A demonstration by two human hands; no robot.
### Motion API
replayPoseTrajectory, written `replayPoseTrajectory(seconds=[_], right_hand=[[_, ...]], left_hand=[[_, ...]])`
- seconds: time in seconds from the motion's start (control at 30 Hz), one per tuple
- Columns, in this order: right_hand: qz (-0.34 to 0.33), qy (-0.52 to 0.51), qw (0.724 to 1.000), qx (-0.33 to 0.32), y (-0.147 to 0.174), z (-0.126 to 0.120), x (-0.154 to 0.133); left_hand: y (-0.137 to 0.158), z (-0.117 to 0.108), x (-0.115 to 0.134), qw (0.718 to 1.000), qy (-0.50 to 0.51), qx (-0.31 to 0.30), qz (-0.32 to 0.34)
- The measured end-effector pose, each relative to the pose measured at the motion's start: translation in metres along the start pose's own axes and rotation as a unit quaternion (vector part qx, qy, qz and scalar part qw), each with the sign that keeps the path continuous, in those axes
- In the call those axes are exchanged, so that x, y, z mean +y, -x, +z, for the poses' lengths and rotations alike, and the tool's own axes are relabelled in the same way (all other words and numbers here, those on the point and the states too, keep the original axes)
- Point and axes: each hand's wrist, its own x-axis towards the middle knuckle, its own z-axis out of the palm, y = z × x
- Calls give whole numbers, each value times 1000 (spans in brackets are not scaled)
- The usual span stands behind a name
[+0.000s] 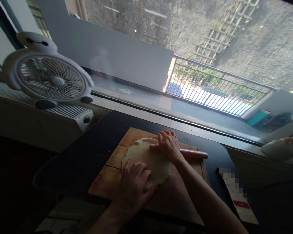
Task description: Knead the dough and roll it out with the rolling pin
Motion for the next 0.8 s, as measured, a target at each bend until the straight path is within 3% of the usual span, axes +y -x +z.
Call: replayPoseTrajectory(seconds=[0.1, 0.3, 0.43, 0.53, 0.67, 0.73, 0.8], right_hand=[[26, -9, 1000, 0, -30, 1, 2], [-41, -15, 999, 23, 23, 4, -7], [23, 6, 997, -77, 3, -4, 1], [41, 12, 995, -92, -13, -19, 17], [12, 3, 996, -92, 31, -27, 32], [-21, -24, 997, -67, 60, -23, 30], [-39, -46, 998, -20, 72, -17, 24]], left_hand=[[-1, -4, -2, 999, -27, -12, 35], [-8, -6, -3, 987, -122, -36, 96], [-35, 12, 15, 979, -171, -45, 97], [-53, 18, 23, 977, -168, -58, 121], [-40, 6, 9, 970, -86, -78, 214], [-26, 0, 1, 979, -34, -80, 183], [-17, -3, -1, 990, 0, -85, 109]])
